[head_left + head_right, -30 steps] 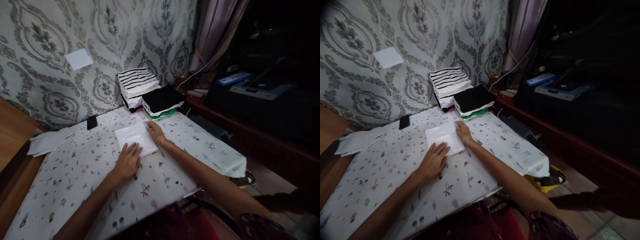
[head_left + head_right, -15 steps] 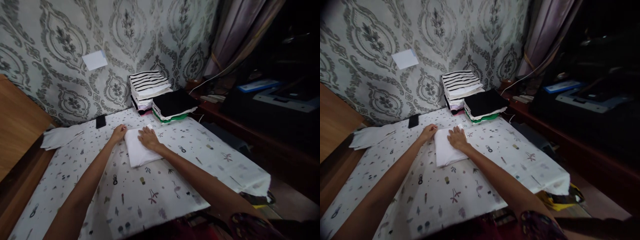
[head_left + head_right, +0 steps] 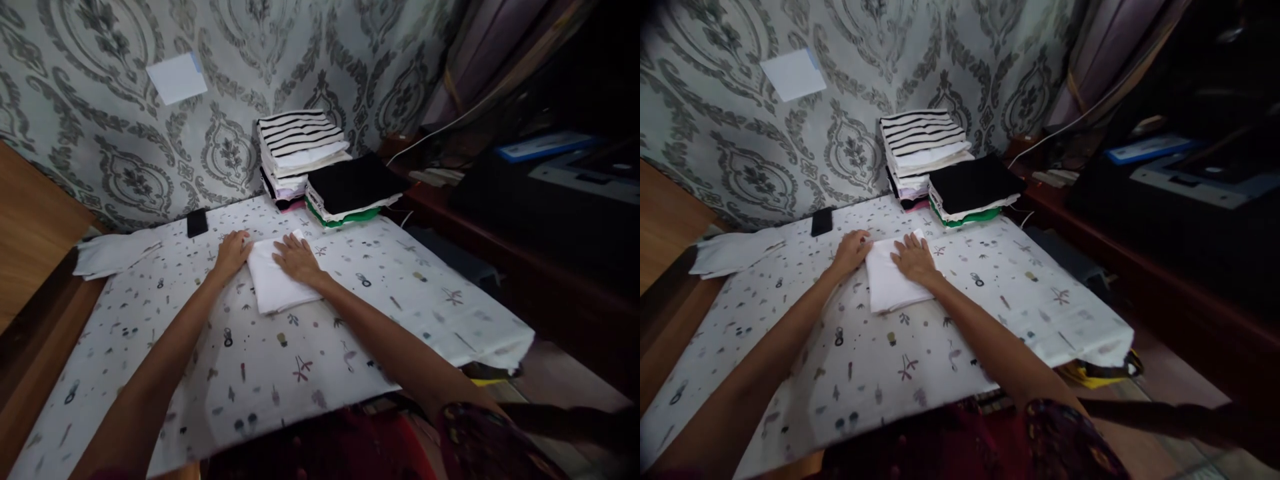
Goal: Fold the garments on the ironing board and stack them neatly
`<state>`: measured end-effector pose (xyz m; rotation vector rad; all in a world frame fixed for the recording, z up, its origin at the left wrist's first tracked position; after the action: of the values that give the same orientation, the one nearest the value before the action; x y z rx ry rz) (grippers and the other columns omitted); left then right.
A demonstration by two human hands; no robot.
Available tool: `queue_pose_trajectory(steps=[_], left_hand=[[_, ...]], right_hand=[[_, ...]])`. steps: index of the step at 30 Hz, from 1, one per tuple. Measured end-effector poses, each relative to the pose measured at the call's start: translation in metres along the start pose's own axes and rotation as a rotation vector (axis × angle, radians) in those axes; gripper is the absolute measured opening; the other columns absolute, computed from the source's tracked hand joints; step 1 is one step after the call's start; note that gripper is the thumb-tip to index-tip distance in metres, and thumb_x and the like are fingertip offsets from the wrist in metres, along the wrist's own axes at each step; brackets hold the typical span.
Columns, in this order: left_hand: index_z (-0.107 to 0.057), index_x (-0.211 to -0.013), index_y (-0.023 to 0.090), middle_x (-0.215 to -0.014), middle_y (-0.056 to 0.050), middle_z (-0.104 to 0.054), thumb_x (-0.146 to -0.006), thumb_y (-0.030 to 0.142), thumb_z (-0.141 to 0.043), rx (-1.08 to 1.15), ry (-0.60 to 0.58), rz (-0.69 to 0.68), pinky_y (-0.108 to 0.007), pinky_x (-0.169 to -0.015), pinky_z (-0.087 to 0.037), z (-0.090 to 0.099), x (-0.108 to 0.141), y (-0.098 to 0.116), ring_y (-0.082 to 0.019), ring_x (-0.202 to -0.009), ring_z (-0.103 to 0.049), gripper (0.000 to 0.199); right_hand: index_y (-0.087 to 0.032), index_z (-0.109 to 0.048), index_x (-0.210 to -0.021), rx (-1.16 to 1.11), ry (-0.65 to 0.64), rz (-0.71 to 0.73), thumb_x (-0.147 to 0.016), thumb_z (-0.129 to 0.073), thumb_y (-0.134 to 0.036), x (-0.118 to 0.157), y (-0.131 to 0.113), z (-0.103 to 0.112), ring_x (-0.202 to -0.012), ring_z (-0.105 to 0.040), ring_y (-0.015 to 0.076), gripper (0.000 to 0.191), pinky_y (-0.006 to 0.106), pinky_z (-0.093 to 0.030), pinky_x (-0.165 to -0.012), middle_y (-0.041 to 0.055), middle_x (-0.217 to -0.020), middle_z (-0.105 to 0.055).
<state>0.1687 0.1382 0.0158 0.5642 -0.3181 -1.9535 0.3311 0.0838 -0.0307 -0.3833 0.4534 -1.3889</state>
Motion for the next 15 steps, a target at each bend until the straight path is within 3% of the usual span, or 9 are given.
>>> queue_pose_trajectory(steps=[3,5,9,12,15], left_hand=[[-0.056,-0.097,0.02,-0.095,-0.007,-0.06,-0.092,0.033,-0.045,0.021,0.033,-0.124,-0.035,-0.085,-0.044,0.014,0.048,0.032,-0.022,-0.092,-0.055,0.018],[-0.052,-0.087,0.021,-0.086,-0.004,-0.059,-0.094,0.035,-0.043,0.025,-0.049,-0.189,-0.033,-0.078,-0.045,0.014,0.087,0.053,-0.02,-0.083,-0.055,0.018],[-0.05,-0.082,0.023,-0.082,-0.003,-0.06,-0.09,0.038,-0.05,-0.138,-0.136,-0.2,-0.032,-0.074,-0.044,0.007,0.148,0.075,-0.02,-0.08,-0.056,0.018],[-0.051,-0.088,0.023,-0.08,-0.002,-0.063,-0.089,0.035,-0.053,-0.247,-0.143,-0.081,-0.031,-0.07,-0.044,-0.003,0.16,0.071,-0.019,-0.074,-0.058,0.013],[-0.053,-0.1,0.023,-0.077,-0.001,-0.066,-0.089,0.029,-0.05,-0.341,-0.176,0.0,-0.03,-0.068,-0.043,-0.012,0.158,0.067,-0.02,-0.071,-0.062,0.013]], right_hand=[[-0.023,-0.048,-0.147,-0.06,0.013,-0.002,-0.1,-0.044,-0.04,0.003,0.0,0.006,-0.153,-0.016,0.0316,0.05,0.056,-0.009,-0.123,0.0081,-0.161,-0.036],[-0.022,-0.048,-0.148,-0.114,-0.025,0.059,-0.099,-0.047,-0.043,0.012,-0.005,0.012,-0.154,-0.014,0.0321,0.053,0.056,-0.007,-0.123,0.0095,-0.162,-0.033],[-0.032,-0.051,-0.146,-0.246,-0.266,0.289,-0.082,-0.07,-0.059,0.048,-0.024,0.02,-0.154,-0.012,0.0317,0.072,0.053,-0.003,-0.124,0.0012,-0.164,-0.031],[-0.037,-0.052,-0.145,-0.288,-0.364,0.299,-0.066,-0.085,-0.053,0.071,-0.024,0.022,-0.153,-0.015,0.0342,0.087,0.054,-0.004,-0.124,-0.0019,-0.163,-0.033],[-0.038,-0.051,-0.146,-0.266,-0.359,0.29,-0.072,-0.083,-0.04,0.083,-0.023,0.021,-0.154,-0.016,0.0324,0.081,0.053,-0.005,-0.124,-0.0028,-0.163,-0.031]])
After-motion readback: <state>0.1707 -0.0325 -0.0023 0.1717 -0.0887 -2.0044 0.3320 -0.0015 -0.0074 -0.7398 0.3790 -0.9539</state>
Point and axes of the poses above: each hand's wrist, its own x-axis away from the middle knuckle, its own z-axis out of the back of the hand, y = z × x, the point moved 8 cm from there along -x, towards the middle knuckle
